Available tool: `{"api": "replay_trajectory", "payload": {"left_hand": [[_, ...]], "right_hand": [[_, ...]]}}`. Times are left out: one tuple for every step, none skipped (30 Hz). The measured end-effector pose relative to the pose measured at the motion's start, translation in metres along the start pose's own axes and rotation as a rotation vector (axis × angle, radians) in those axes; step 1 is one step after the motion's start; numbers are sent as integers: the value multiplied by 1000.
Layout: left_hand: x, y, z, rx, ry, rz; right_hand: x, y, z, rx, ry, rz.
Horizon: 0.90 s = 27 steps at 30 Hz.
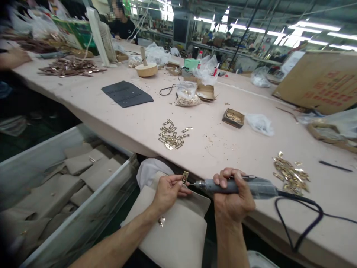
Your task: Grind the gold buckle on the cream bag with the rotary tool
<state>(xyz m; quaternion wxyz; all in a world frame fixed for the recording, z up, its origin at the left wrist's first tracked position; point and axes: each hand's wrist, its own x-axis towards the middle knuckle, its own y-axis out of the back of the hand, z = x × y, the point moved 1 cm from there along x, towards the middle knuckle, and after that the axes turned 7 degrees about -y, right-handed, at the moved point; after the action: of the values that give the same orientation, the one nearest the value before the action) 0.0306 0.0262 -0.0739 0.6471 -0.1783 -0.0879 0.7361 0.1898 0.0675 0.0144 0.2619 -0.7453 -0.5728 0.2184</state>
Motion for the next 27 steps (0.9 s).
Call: {"api": "replay_trajectory", "payload": {"left_hand": [[0, 1, 0, -3, 2, 3], [-1, 1, 0, -4, 3, 6], [-1, 2, 0, -1, 3, 9], [-2, 2, 1, 3, 2, 13], [-2, 3, 1, 9, 0, 18], [-3, 3, 1, 14, -2, 23], [-3, 3, 2, 17, -5, 30], [-3, 3, 2, 18, -6, 37], [-4, 3, 2, 14, -5, 42], [-4, 3, 2, 10, -3, 47], [-4, 3, 2, 5, 0, 51], [-4, 3, 2, 1, 4, 55], [-4, 3, 2, -2, 7, 59], [-4, 3, 2, -5, 9, 63], [-4, 3, 2, -6, 10, 67], [-4, 3, 2, -7, 12, 69], [-4, 3, 2, -8, 14, 70], [-3, 3, 2, -9, 17, 70], [-3, 3, 1, -8, 18, 68], [-3, 3, 1, -5, 19, 66], [-2, 3, 0, 0, 19, 65], [-2, 4, -1, 5, 19, 68], [-2, 4, -2, 10, 21, 72], [-2, 3, -2, 13, 23, 77], [-2, 3, -3, 12, 26, 81], [-1, 3, -4, 10, 27, 85], [-1, 3, -4, 11, 26, 87]], "right_hand": [[-5, -5, 3, -31, 35, -8], [-10, -9, 5, -58, 66, -19], [-13, -13, 6, -80, 90, -31], [-17, -17, 8, -96, 106, -40], [-19, -20, 9, -107, 114, -46], [-22, -22, 10, -116, 119, -50], [-24, -24, 11, -128, 124, -52], [-25, -25, 12, -143, 128, -53], [-27, -26, 13, -159, 133, -56], [-28, -27, 15, -172, 140, -61], [-29, -28, 16, -180, 145, -68], [-30, -28, 17, -183, 147, -76], [-30, -29, 18, -182, 148, -84], [-31, -29, 19, -179, 145, -92], [-31, -29, 21, -177, 143, -98], [-31, -28, 22, -175, 142, -105], [-31, -28, 23, -174, 148, -114], [-30, -28, 25, -174, 157, -126], [-30, -27, 26, -173, 169, -139], [-29, -26, 28, -172, 179, -154], [-29, -25, 29, -172, 189, -169], [-28, -25, 30, -175, 195, -183], [-28, -24, 32, -178, 204, -193], [-28, -24, 33, -182, 215, -204], [-29, -24, 33, -189, 229, -214], [-30, -25, 34, -200, 242, -227], [-31, -26, 35, -214, 255, -241]]}}
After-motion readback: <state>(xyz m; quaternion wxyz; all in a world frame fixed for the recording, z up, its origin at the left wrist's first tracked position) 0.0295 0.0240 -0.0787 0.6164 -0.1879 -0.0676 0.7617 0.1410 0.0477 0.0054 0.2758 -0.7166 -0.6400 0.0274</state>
